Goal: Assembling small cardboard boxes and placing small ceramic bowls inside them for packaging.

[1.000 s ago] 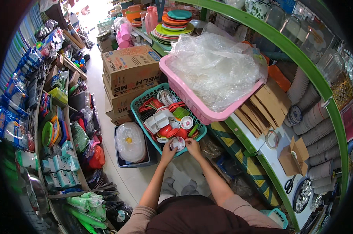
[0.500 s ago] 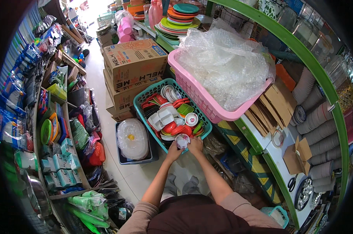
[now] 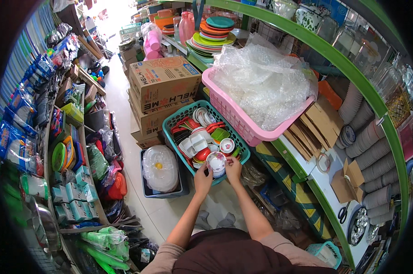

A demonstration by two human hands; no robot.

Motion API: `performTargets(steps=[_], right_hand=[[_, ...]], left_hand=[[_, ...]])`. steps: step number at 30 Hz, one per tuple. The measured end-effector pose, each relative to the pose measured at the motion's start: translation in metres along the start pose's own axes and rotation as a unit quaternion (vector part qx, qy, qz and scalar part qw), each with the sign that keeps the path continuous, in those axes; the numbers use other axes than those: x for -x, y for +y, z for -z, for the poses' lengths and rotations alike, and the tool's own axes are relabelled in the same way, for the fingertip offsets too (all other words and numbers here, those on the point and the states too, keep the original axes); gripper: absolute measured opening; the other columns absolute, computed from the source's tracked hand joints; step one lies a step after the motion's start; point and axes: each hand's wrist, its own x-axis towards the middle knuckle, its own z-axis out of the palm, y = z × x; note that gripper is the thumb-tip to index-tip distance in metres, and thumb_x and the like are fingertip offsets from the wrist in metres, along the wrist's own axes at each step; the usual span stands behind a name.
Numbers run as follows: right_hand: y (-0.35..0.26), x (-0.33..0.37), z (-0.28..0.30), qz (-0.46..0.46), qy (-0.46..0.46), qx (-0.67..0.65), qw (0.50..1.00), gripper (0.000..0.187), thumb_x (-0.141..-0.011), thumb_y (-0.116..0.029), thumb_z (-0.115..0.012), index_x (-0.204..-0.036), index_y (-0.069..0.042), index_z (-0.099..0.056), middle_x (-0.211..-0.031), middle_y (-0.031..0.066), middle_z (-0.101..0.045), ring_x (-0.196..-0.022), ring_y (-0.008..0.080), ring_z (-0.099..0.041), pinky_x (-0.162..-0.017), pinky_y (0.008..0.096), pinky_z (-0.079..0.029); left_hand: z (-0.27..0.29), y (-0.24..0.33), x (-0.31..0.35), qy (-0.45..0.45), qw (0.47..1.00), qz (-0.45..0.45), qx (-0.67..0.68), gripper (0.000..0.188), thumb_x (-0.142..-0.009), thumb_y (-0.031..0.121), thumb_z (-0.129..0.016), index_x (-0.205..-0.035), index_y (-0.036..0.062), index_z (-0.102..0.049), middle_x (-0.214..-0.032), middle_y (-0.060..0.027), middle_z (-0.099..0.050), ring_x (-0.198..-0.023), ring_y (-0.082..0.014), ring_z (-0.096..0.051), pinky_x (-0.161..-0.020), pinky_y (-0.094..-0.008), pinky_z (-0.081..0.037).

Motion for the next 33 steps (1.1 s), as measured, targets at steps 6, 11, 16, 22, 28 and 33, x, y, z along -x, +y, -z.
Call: performTargets(steps=[6, 11, 16, 22, 28, 33], right_hand=[[-0.096, 0.009, 0.032, 0.048, 0.024, -0.142, 0.988, 0.014, -0.078, -0.001, -0.066, -0.091, 0.004, -0.062, -0.071, 0.0053, -0.061, -0.059, 0.0078, -0.053, -0.055, 0.0238, -0.043], [-0.157, 0.019, 0.064, 0.102, 0.017, -0.237, 0.966, 0.013, -0.084, 0.003, -0.063, -0.096, 0.006, -0.061, -0.083, 0.0039, -0.058, -0.064, 0.0050, -0.054, -0.054, 0.0177, -0.045], [-0.192, 0.025, 0.103, 0.146, 0.050, -0.247, 0.957, 0.013, -0.086, 0.005, -0.061, -0.099, 0.006, -0.059, -0.081, 0.0034, -0.058, -0.068, 0.0051, -0.054, -0.058, 0.0194, -0.049], [-0.201, 0.027, 0.156, 0.175, 0.107, -0.275, 0.939, 0.012, -0.086, 0.006, -0.061, -0.097, 0.007, -0.059, -0.080, 0.0038, -0.058, -0.067, 0.0052, -0.055, -0.058, 0.0192, -0.049], [-0.178, 0.031, 0.224, 0.173, 0.207, -0.249, 0.930, 0.011, -0.086, 0.005, -0.061, -0.097, 0.006, -0.059, -0.078, 0.0025, -0.057, -0.066, 0.0050, -0.054, -0.059, 0.0191, -0.049], [-0.152, 0.040, 0.289, 0.169, 0.311, -0.194, 0.915, 0.011, -0.084, 0.003, -0.064, -0.095, 0.005, -0.062, -0.078, 0.0025, -0.058, -0.066, 0.0059, -0.056, -0.059, 0.0195, -0.048]], left_hand=[[0.050, 0.091, -0.001, 0.101, 0.989, -0.066, 0.085, 0.023, -0.084, 0.008, -0.064, -0.105, -0.0012, -0.067, -0.096, -0.0167, -0.069, -0.086, -0.0212, -0.067, -0.079, -0.0306, -0.049], [0.079, 0.143, 0.001, 0.127, 0.976, -0.128, 0.126, 0.021, -0.081, 0.000, -0.065, -0.101, -0.0004, -0.069, -0.094, -0.0150, -0.070, -0.085, -0.0182, -0.066, -0.077, -0.0276, -0.049], [0.080, 0.183, 0.007, 0.129, 0.961, -0.185, 0.161, 0.022, -0.081, -0.001, -0.065, -0.102, -0.0006, -0.070, -0.094, -0.0151, -0.070, -0.086, -0.0183, -0.066, -0.080, -0.0280, -0.049], [0.051, 0.224, 0.014, 0.109, 0.933, -0.285, 0.190, 0.019, -0.081, -0.001, -0.067, -0.100, -0.0006, -0.070, -0.093, -0.0142, -0.070, -0.085, -0.0184, -0.066, -0.079, -0.0284, -0.049], [-0.008, 0.258, 0.033, 0.015, 0.920, -0.306, 0.244, 0.019, -0.081, -0.003, -0.067, -0.099, -0.0011, -0.070, -0.093, -0.0138, -0.070, -0.085, -0.0173, -0.065, -0.079, -0.0273, -0.049], [-0.063, 0.283, 0.057, -0.079, 0.903, -0.332, 0.263, 0.019, -0.080, -0.003, -0.068, -0.098, -0.0011, -0.070, -0.092, -0.0136, -0.070, -0.082, -0.0179, -0.066, -0.078, -0.0271, -0.050]])
